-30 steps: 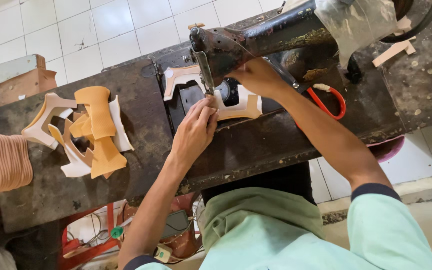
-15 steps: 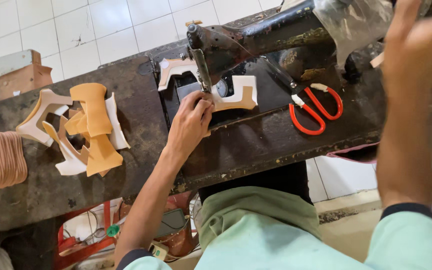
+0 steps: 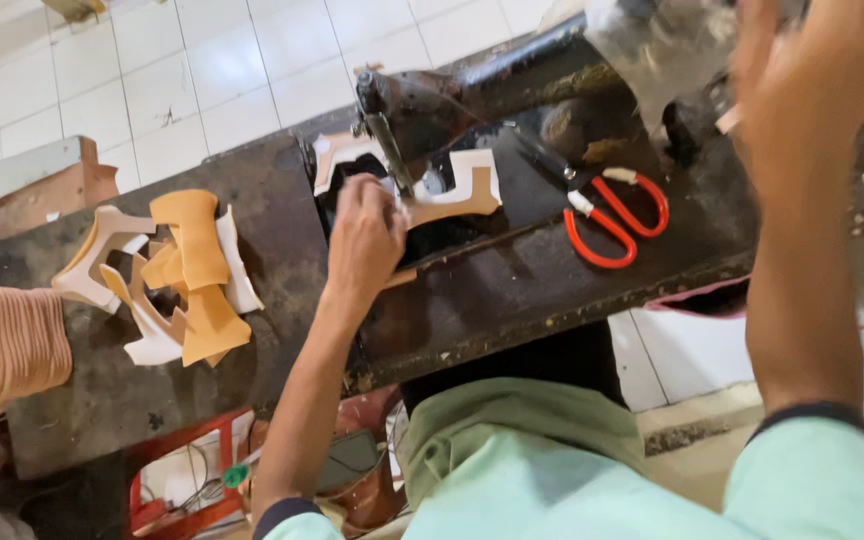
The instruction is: The person repeatedly sews small beige shoe parts on a manual sewing machine, aligning pieces under the needle, feeding them through, and trimming threads with scissors. Finished pieces are stacked on the table.
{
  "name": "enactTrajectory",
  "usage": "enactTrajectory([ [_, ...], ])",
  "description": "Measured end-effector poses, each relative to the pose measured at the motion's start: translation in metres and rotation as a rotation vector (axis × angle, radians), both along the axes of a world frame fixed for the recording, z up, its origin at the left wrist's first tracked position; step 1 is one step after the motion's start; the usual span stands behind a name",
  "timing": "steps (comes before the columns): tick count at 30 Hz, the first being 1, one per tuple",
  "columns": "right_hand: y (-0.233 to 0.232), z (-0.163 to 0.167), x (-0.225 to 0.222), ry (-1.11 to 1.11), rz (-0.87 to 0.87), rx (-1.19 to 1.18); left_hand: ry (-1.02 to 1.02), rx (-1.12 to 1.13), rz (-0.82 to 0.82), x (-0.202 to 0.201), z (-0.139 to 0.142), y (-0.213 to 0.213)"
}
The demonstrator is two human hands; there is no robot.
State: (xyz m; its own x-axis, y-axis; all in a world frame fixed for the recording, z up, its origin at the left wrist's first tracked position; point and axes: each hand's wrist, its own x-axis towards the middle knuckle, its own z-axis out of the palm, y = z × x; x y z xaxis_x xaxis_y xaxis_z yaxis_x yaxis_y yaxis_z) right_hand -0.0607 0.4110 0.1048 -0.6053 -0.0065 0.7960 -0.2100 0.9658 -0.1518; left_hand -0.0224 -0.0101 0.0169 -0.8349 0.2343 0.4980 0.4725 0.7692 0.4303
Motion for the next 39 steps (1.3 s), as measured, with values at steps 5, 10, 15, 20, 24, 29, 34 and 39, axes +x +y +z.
enactTrajectory([
  [5,-0.052,-0.035,0.095,-0.549,0.288,0.093,0.034,-0.017,0.116,-0.058,-0.007,-0.011],
  [10,-0.048,-0.058,0.076,-0.739,0.508,-0.146,-0.02,-0.127,0.078,-0.087,-0.009,-0.012],
  [15,-0.083,-0.051,0.042,-0.795,0.524,-0.085,0.048,-0.04,0.136,-0.085,-0.008,-0.005],
  [20,-0.121,-0.046,0.009,-0.889,0.583,0.162,0.191,-0.046,0.068,-0.087,-0.018,-0.007],
  [24,-0.129,-0.043,-0.006,-0.835,0.638,0.217,0.159,0.006,0.111,-0.092,-0.024,-0.008],
  [29,-0.133,-0.036,-0.012,-1.037,0.683,0.161,0.255,-0.044,0.106,-0.089,-0.022,-0.008],
  [34,-0.109,-0.042,0.01,-0.894,0.585,0.031,0.022,0.012,0.183,-0.095,-0.011,-0.01],
  [39,-0.072,-0.057,0.051,-0.782,0.369,-0.036,0.407,-0.067,0.263,-0.123,0.026,-0.02],
])
